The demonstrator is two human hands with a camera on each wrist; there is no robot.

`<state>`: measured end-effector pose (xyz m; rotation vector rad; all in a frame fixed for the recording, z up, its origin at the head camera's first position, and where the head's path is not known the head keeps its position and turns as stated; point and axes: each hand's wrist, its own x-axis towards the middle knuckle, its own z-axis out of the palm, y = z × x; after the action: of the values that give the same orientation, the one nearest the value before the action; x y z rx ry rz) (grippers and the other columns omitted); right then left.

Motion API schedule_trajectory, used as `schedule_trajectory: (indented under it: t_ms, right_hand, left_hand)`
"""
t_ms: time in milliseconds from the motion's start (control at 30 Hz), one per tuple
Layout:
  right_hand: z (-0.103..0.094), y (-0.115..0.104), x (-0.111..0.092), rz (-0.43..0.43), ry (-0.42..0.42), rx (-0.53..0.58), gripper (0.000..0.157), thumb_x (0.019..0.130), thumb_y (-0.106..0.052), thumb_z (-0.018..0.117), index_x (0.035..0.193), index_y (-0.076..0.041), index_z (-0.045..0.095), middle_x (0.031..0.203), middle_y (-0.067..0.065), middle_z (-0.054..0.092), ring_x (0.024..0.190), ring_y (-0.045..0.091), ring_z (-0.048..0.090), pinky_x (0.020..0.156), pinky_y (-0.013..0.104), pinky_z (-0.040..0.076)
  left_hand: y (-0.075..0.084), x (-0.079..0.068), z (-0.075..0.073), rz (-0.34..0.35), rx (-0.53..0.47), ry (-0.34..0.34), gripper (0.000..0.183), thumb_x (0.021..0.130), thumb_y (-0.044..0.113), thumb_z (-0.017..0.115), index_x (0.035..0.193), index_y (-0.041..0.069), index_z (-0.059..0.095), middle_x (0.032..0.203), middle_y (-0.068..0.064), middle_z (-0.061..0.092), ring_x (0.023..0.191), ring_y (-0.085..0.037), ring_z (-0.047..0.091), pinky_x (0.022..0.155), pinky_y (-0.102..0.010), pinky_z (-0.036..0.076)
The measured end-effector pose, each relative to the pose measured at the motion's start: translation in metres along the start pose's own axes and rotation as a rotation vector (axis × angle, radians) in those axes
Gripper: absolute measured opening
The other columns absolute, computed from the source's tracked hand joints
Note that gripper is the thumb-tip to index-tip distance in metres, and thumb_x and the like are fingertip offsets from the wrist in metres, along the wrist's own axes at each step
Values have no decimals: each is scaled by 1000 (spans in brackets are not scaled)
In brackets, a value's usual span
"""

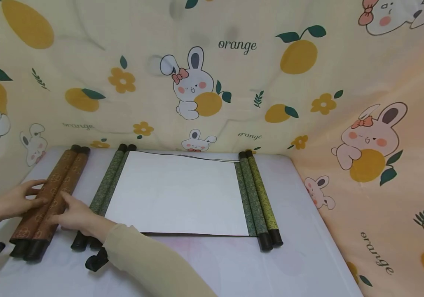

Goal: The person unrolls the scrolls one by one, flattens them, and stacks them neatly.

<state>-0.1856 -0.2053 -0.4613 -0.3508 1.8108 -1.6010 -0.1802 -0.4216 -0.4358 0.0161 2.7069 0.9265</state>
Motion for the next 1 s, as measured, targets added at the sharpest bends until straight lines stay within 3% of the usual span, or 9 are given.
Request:
schedule_trajectory:
  t_ms: [200,267,433,533,633,800,900,1000]
  right_hand:
    - [-6,1,-6,-38,-12,72,76,92,10,70,156,-24,48,148,2,52,101,15,70,77,32,61]
    - [-9,1,-8,-58,12,60,75,91,10,71,154,-25,51,140,0,52,100,14,68,78,30,60]
    - [-15,0,-13,-154,143,-97,72,87,-3,81,149,-31,56,117,-9,50,100,4,53,79,21,51]
    - [-20,-2,-18,-216,180,-97,70,87,-4,82,147,-31,58,111,-14,50,88,-1,58,73,20,51]
    - [-30,-6,-26,-278,155,-22,66,89,-3,80,146,-30,59,113,-15,49,82,-2,65,68,20,54]
    - [-53,-11,-43,-379,158,1,58,91,-9,81,142,-30,62,122,-15,48,88,-2,66,71,21,57]
    - [-69,-11,-53,-424,196,-12,55,91,-13,82,139,-32,64,131,-17,47,90,-2,64,70,23,57]
    - [-86,-9,-64,-470,223,-29,56,91,-14,82,139,-32,63,137,-17,46,91,0,64,70,24,58]
  left_hand:
    - [4,-10,2,22,-73,18,71,107,14,56,149,-25,13,135,-57,34,105,-48,65,74,-43,60]
    - [8,-13,3,33,-79,34,72,107,14,57,150,-23,13,136,-56,34,108,-52,63,75,-43,60]
    - [23,-21,4,49,-93,74,75,108,17,57,156,-17,10,142,-54,29,120,-73,44,84,-61,57]
    - [35,-25,5,52,-81,122,77,108,19,57,158,-14,9,143,-53,28,120,-75,41,86,-67,53]
    - [50,-29,8,73,-65,187,76,108,18,57,160,-12,11,143,-53,30,119,-73,44,85,-67,53]
    - [79,-33,21,170,-111,293,74,105,10,62,161,-8,17,143,-50,36,115,-70,51,73,-45,60]
    - [98,-34,33,249,-171,354,75,102,5,65,160,-7,20,143,-48,38,113,-68,53,69,-27,57]
    - [118,-34,46,310,-211,419,75,99,0,67,160,-5,23,143,-46,42,111,-64,56,67,-18,52]
